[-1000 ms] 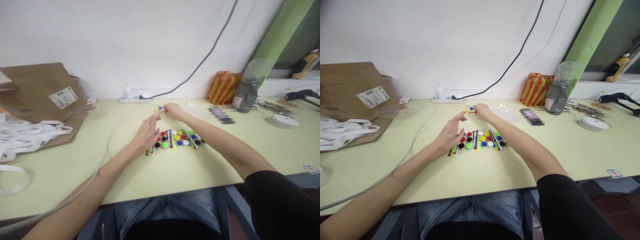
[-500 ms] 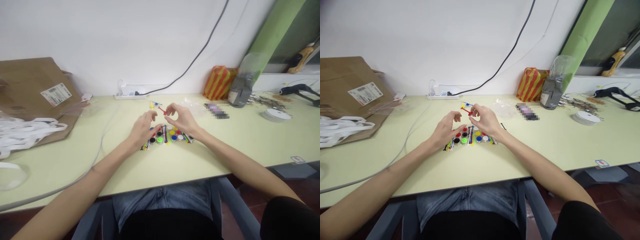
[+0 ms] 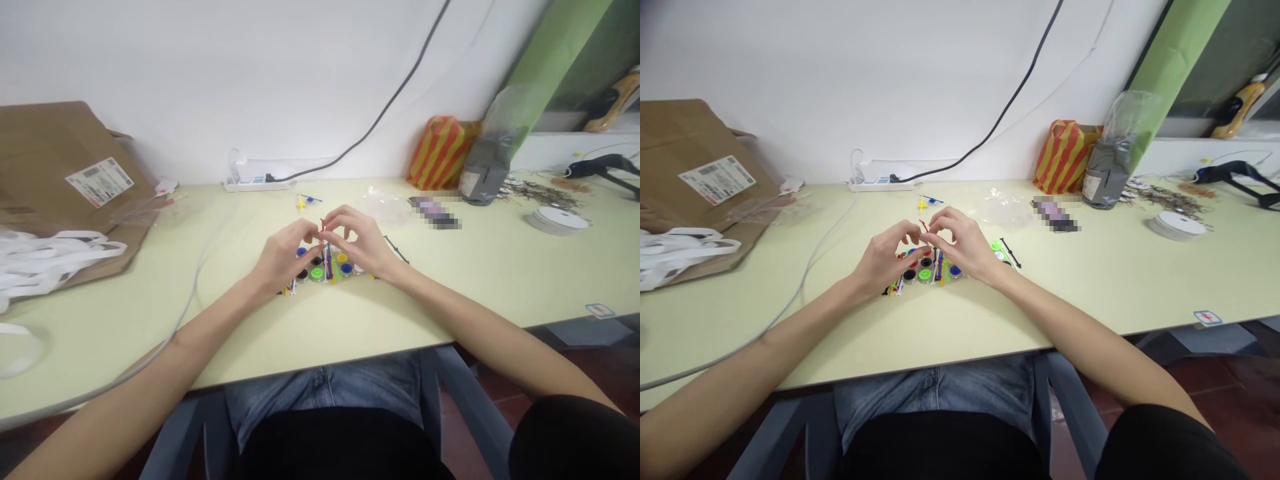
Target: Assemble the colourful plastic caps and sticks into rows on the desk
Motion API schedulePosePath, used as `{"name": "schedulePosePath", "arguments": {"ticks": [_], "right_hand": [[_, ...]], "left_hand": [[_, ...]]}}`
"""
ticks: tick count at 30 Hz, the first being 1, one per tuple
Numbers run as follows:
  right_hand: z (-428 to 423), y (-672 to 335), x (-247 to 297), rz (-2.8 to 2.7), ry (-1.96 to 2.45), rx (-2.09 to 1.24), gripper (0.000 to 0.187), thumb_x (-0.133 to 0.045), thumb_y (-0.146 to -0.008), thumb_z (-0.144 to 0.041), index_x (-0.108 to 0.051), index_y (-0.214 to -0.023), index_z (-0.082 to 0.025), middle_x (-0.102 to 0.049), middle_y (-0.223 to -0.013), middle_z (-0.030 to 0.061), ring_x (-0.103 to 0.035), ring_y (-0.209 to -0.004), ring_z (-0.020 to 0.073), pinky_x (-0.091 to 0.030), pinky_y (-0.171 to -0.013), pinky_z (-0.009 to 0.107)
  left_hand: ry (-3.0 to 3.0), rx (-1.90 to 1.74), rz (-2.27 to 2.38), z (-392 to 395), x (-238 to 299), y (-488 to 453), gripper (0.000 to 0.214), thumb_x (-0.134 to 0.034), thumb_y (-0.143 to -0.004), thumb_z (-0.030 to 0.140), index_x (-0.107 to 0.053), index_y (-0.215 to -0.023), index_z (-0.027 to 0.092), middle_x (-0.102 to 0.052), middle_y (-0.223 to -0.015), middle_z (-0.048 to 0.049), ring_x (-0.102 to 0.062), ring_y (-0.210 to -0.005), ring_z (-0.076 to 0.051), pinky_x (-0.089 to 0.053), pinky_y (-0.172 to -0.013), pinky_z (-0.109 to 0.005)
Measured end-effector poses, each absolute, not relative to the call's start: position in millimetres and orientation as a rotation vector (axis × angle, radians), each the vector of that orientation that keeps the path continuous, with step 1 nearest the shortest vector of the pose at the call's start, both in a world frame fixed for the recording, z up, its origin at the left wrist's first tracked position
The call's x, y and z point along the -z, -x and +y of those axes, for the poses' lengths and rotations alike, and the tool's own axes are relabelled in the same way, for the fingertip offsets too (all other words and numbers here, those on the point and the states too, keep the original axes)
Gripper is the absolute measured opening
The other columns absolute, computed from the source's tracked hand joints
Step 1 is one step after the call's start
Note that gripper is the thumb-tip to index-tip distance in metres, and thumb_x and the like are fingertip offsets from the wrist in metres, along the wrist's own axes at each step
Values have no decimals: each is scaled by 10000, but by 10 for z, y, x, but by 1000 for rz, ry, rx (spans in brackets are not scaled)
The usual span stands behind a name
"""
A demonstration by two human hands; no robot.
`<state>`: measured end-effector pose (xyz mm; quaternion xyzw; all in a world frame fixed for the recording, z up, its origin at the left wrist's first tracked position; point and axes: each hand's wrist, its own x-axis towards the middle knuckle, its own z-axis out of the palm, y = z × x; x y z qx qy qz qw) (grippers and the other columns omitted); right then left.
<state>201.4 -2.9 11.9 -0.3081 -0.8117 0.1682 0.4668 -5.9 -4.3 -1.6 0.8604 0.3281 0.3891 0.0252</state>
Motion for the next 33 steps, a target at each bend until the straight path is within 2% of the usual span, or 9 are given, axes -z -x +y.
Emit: {"name": "schedulePosePath", "arguments": {"ticks": [2, 6, 10, 13, 17, 22, 28, 33], "right_hand": [[-30, -2025, -140, -1954, 730, -505, 240, -602, -948, -388, -686, -866, -178, -709, -1045, 77, -651, -925, 169, -499, -715, 274], [-51, -2012, -177, -1859, 756, -696, 259, -677, -887, -421, -698, -887, -162, -729, -877, 54, -669, -775, 154, -527, -695, 283], [-81, -1970, -202, -1688, 748, -928, 419, -806, -750, -427, -662, -1047, -169, -715, -952, 49, -699, -764, 158, -573, -683, 288], [-107, -1948, -200, -1612, 787, -1047, 429, -835, -704, -424, -671, -988, -148, -715, -919, 58, -714, -770, 179, -589, -671, 294], [-144, -1929, -168, -1575, 762, -1100, 383, -801, -737, -451, -664, -912, -139, -720, -834, 56, -700, -699, 170, -573, -579, 266], [-167, -1919, -185, -1585, 718, -1103, 364, -775, -763, -459, -642, -896, -148, -693, -852, 48, -685, -694, 158, -541, -515, 231], [-132, -1967, -245, -1723, 587, -1135, 335, -761, -801, -432, -574, -918, -181, -640, -904, 22, -679, -774, 149, -546, -553, 210], [-93, -1986, -214, -1819, 525, -1219, 315, -700, -866, -457, -551, -940, -190, -644, -897, 24, -677, -748, 143, -580, -669, 274]], "left_hand": [[-2647, -1209, 1008, -53, 16, 57, 180, -601, -932, 254, -545, -1095, 205, -644, -967, -17, -624, -861, -134, -498, -776, -275], [-2638, -1241, 956, -67, 11, 31, 229, -590, -903, 175, -530, -1121, 209, -643, -988, -14, -625, -866, -128, -518, -799, -277], [-2658, -1297, 892, -64, -6, 3, 272, -578, -870, 116, -515, -1117, 210, -611, -992, -25, -612, -921, -149, -527, -839, -310], [-2645, -1272, 820, -70, -12, -7, 340, -609, -860, 130, -487, -1166, 213, -593, -1062, -46, -610, -967, -164, -535, -863, -336], [-2550, -1220, 821, -88, 0, -16, 372, -646, -886, 194, -459, -1205, 229, -589, -1132, -57, -626, -998, -166, -546, -856, -331], [-2419, -1353, 857, -82, 26, -25, 296, -662, -913, 270, -466, -1130, 230, -588, -1028, -19, -636, -910, -137, -549, -842, -315], [-2472, -1196, 927, -94, 13, 9, 272, -588, -962, 315, -459, -1184, 225, -615, -1005, -17, -629, -886, -133, -517, -792, -275], [-2654, -1146, 1010, -95, -31, 44, 167, -524, -985, 343, -497, -1070, 201, -627, -938, -15, -603, -836, -150, -479, -776, -294]]}}
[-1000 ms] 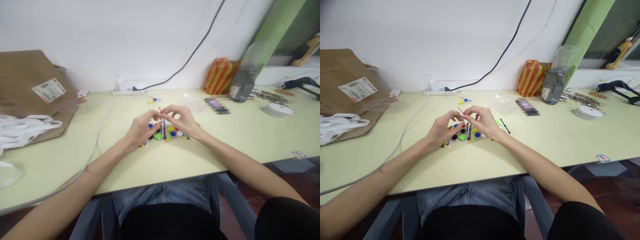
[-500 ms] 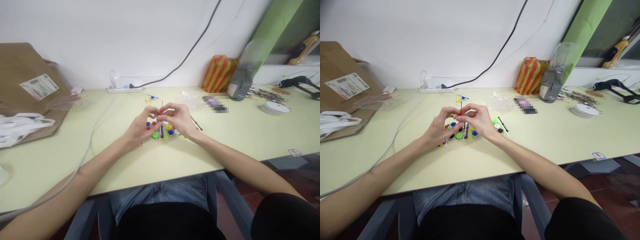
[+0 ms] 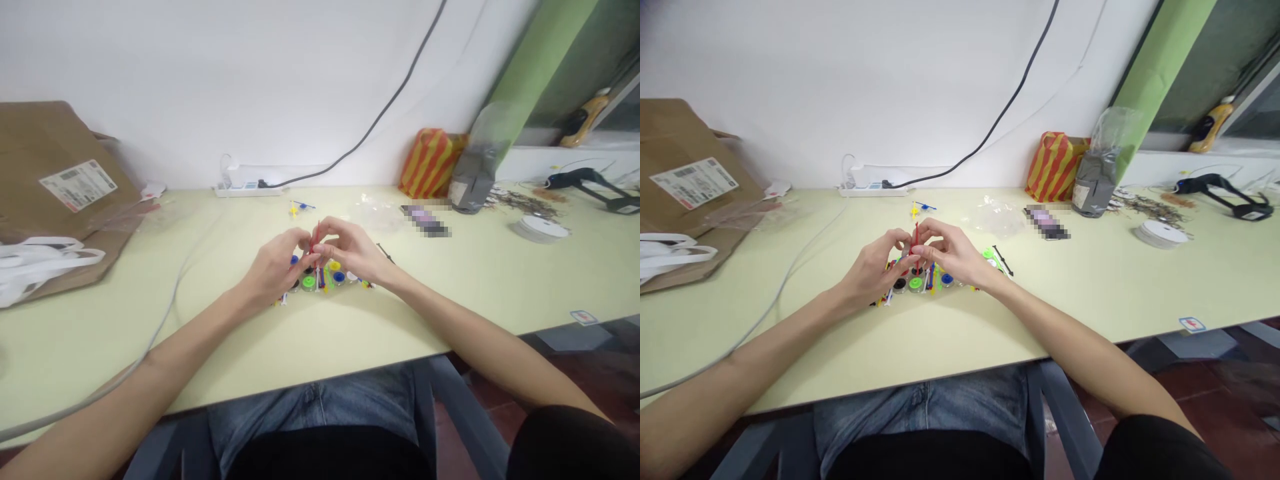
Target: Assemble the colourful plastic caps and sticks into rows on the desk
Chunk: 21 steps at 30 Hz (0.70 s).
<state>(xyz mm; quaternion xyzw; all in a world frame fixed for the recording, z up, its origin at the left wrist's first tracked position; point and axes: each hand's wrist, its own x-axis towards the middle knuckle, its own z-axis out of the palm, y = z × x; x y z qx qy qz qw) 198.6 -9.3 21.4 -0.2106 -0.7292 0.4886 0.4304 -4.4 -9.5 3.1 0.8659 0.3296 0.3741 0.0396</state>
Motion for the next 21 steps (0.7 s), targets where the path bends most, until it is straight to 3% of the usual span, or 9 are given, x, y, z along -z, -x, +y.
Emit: {"name": "schedulePosePath", "arguments": {"ticks": [4, 10, 14, 18, 21], "right_hand": [[-84, -1963, -171, -1825, 508, -1270, 258, -620, -937, -425, -515, -1005, -199, -663, -828, 16, -686, -762, 156, -561, -740, 308], [-95, -1960, -183, -1879, 535, -1154, 180, -585, -965, -362, -513, -946, -198, -672, -851, 18, -649, -799, 140, -492, -728, 266], [-90, -1978, -206, -1848, 417, -1370, 204, -594, -957, -377, -483, -940, -208, -641, -820, -1, -599, -725, 122, -476, -677, 255], [-72, -2033, -246, -1875, 309, -1655, 268, -640, -911, -423, -479, -889, -210, -497, -594, -74, -441, -502, 93, -441, -569, 249], [-30, -2114, -337, -1902, 346, -1567, 311, -662, -879, -457, -484, -844, -205, -553, -646, -34, -507, -577, 120, -461, -627, 275]], "left_hand": [[-2629, -1057, 1107, -93, -62, 55, 200, -493, -992, 398, -502, -1010, 199, -633, -922, -22, -606, -819, -163, -473, -740, -295], [-2645, -1056, 979, -64, -46, 97, 176, -458, -1014, 329, -516, -1128, 208, -621, -984, -36, -601, -877, -164, -471, -787, -299], [-2652, -1041, 965, -117, -77, 72, 147, -455, -1004, 336, -502, -1030, 200, -588, -922, -30, -569, -805, -163, -464, -751, -306], [-2580, -959, 971, -186, -138, 72, 204, -303, -1020, 293, -478, -964, 206, -558, -810, -8, -521, -697, -154, -446, -688, -305], [-2572, -1041, 1041, -170, -162, 137, 198, -292, -1014, 284, -458, -937, 208, -523, -780, 7, -491, -666, -144, -429, -666, -296]]}}
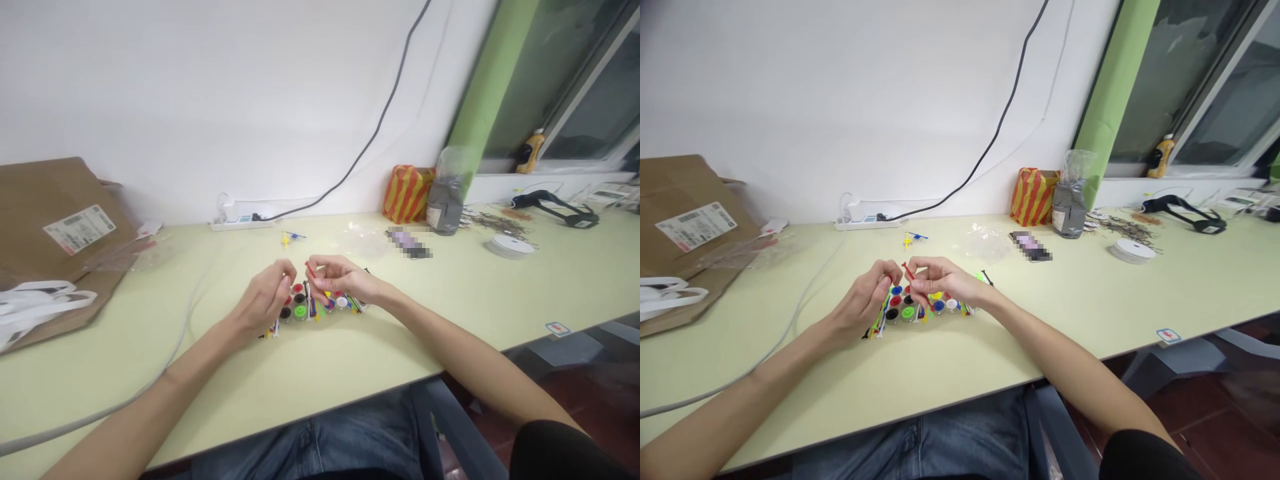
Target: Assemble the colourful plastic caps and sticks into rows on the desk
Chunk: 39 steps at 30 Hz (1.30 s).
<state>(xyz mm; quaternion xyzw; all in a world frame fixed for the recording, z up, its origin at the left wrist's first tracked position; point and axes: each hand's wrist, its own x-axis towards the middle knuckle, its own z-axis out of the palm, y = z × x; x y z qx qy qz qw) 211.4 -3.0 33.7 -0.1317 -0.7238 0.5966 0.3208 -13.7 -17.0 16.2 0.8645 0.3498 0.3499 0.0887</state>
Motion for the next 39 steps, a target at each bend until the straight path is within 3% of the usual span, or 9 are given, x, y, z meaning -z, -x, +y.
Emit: {"name": "schedulePosePath", "arguments": {"ticks": [3, 6, 9, 12, 19, 26, 32, 35, 39], "right_hand": [[79, -2259, -437, -1904, 562, -1162, 335, -632, -882, -471, -515, -756, -184, -594, -745, 13, -529, -679, 129, -436, -671, 264], [220, -2417, -463, -1947, 893, -729, 357, -557, -899, -421, -539, -655, -160, -529, -663, -3, -446, -624, 109, -353, -608, 243], [307, -2491, -410, -2005, 1122, -537, 334, -494, -877, -321, -518, -589, -155, -412, -561, -34, -347, -544, 90, -271, -545, 248], [336, -2520, -363, -2161, 1234, -513, 300, -471, -834, -256, -496, -553, -154, -355, -522, -42, -294, -513, 82, -230, -521, 258], [507, -2920, -450, -2458, 1760, -440, 229, -548, -788, -237, -593, -590, -132, -522, -565, 20, -382, -538, 110, -247, -544, 279], [514, -3076, -437, -2531, 1910, -611, 222, -578, -763, -223, -661, -579, -131, -603, -571, 54, -471, -508, 134, -311, -549, 281], [472, -3065, -473, -2549, 1963, -669, 254, -593, -774, -248, -649, -554, -132, -579, -548, 43, -457, -493, 129, -306, -541, 286], [428, -2988, -532, -2505, 1814, -601, 348, -570, -850, -318, -627, -563, -130, -494, -496, 11, -385, -462, 108, -275, -512, 285], [255, -2627, -521, -2226, 1080, -747, 407, -525, -933, -463, -661, -745, -129, -479, -552, -27, -391, -507, 90, -296, -504, 238]], "left_hand": [[-2573, -1149, 1157, -113, -164, 197, 119, -374, -1006, 302, -447, -1006, 207, -536, -827, 8, -511, -681, -133, -436, -671, -284], [-2657, -1255, 1097, -63, -162, 203, 96, -467, -988, 289, -470, -1041, 209, -556, -888, -15, -551, -783, -149, -460, -733, -295], [-2750, -1257, 998, -39, -161, 180, 73, -509, -980, 271, -516, -1022, 212, -574, -926, -36, -572, -865, -171, -471, -773, -313], [-2778, -1218, 986, -31, -159, 176, 77, -528, -976, 280, -538, -1007, 211, -600, -916, -36, -588, -860, -177, -478, -772, -321], [-2798, -1195, 986, -23, -154, 187, 88, -545, -972, 292, -557, -979, 206, -612, -876, -30, -584, -812, -172, -469, -747, -314], [-2779, -1167, 988, 13, -95, 178, 105, -569, -961, 306, -580, -998, 208, -626, -887, -28, -602, -811, -172, -474, -752, -311], [-2786, -1172, 954, 2, -113, 174, 96, -566, -962, 303, -574, -984, 210, -626, -876, -29, -599, -802, -169, -477, -746, -305], [-2792, -1194, 956, -20, -118, 159, 80, -559, -967, 285, -561, -991, 209, -623, -889, -32, -599, -813, -164, -479, -748, -301], [-2801, -1243, 962, -61, -70, 133, 140, -605, -948, 298, -548, -1044, 213, -647, -892, -22, -621, -814, -160, -492, -760, -300]]}}
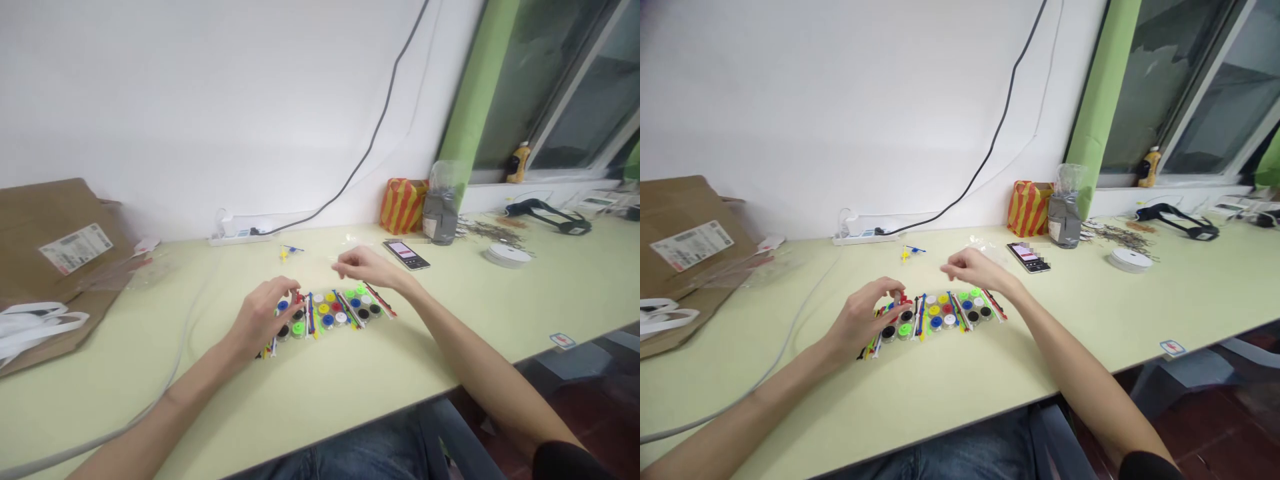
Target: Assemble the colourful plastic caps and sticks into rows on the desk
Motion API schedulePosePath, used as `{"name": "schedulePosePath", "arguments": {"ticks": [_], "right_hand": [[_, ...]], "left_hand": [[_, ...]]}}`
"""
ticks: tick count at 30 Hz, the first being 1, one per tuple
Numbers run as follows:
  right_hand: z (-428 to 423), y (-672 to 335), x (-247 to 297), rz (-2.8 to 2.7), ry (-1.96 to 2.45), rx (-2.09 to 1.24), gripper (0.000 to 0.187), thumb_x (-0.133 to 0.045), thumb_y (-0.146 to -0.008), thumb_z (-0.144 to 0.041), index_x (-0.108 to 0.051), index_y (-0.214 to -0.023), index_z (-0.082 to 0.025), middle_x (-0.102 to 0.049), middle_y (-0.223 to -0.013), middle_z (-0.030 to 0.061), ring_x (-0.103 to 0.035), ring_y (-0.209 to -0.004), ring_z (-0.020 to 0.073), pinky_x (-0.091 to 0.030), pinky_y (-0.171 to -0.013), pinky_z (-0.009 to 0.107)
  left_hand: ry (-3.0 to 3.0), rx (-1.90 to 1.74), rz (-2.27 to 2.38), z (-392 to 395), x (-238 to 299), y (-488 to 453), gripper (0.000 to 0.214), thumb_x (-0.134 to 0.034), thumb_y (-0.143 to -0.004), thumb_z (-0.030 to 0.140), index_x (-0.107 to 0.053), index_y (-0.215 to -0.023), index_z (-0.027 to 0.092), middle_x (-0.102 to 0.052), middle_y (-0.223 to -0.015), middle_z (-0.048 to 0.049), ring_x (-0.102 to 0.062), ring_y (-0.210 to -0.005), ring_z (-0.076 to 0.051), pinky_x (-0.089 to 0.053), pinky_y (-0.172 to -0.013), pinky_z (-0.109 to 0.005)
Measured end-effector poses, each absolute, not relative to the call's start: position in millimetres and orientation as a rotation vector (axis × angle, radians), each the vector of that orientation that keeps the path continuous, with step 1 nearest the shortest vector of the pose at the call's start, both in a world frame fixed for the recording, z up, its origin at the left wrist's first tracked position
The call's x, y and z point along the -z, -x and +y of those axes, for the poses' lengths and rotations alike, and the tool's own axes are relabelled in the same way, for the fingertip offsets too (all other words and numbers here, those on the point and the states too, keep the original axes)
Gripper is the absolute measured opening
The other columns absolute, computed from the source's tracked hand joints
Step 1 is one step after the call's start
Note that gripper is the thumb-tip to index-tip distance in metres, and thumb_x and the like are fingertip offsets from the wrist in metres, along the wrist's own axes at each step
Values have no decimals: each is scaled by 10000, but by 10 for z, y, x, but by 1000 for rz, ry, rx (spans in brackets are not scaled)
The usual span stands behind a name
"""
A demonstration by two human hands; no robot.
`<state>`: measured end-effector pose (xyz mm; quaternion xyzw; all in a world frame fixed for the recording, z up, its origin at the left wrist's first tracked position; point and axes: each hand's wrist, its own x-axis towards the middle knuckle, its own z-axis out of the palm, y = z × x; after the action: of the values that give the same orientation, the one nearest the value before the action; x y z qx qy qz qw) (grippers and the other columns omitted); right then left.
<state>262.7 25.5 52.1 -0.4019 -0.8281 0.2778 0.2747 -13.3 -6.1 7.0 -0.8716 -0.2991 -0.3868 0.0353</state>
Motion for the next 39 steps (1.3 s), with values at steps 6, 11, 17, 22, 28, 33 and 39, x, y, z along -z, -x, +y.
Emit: {"name": "schedulePosePath", "arguments": {"ticks": [6, 11, 17, 22, 28, 33, 39], "right_hand": [[11, -2090, -306, -2009, 722, -1166, 267, -688, -857, -401, -711, -958, -155, -702, -810, 44, -609, -658, 121, -458, -561, 223], [-25, -2014, -247, -1876, 689, -1224, 274, -798, -759, -360, -722, -922, -153, -716, -853, 52, -662, -782, 154, -510, -649, 244], [-60, -1959, -192, -1709, 690, -1305, 287, -806, -745, -389, -724, -873, -146, -718, -790, 34, -639, -682, 120, -502, -619, 236], [98, -2120, -249, -1724, 682, -1301, 352, -832, -703, -421, -721, -862, -128, -715, -780, 41, -634, -667, 116, -513, -642, 246], [344, -2681, -514, -2120, 1153, -761, 158, -688, -818, -268, -705, -879, -123, -740, -843, 70, -657, -739, 136, -504, -675, 234], [468, -3153, -521, -2319, 1978, -487, 51, -664, -665, -68, -669, -632, -106, -683, -614, 79, -633, -567, 165, -429, -515, 231], [556, -3222, -413, -2372, 2076, -613, 66, -643, -662, -86, -691, -698, -112, -692, -646, 84, -622, -564, 157, -411, -497, 222]], "left_hand": [[2663, 1227, -994, -127, -30, 93, 254, -669, -896, 417, -520, -901, 212, -607, -754, 29, -568, -644, -128, -463, -610, -251], [2655, 1292, -951, -150, -73, 91, 315, -662, -904, 399, -474, -748, 201, -513, -652, 50, -485, -566, -99, -398, -538, -228], [2705, 1401, -929, -177, -119, 105, 196, -673, -906, 344, -553, -848, 200, -606, -730, 23, -581, -631, -110, -482, -591, -233], [2818, 1261, -829, -189, -145, 87, 221, -629, -938, 311, -592, -1136, 222, -697, -1047, -63, -688, -922, -177, -574, -799, -300], [2763, 968, -874, -164, -137, 72, 504, -471, -986, 172, -425, -1465, 320, -450, -1515, -99, -551, -1301, -241, -540, -1020, -408], [2743, 993, -894, -135, -124, 95, 514, -423, -984, 122, -405, -1463, 308, -438, -1509, -88, -506, -1338, -230, -505, -1061, -405], [2774, 961, -942, -120, -99, 103, 461, -413, -992, 137, -437, -1421, 303, -450, -1479, -83, -555, -1262, -217, -524, -1012, -385]]}}
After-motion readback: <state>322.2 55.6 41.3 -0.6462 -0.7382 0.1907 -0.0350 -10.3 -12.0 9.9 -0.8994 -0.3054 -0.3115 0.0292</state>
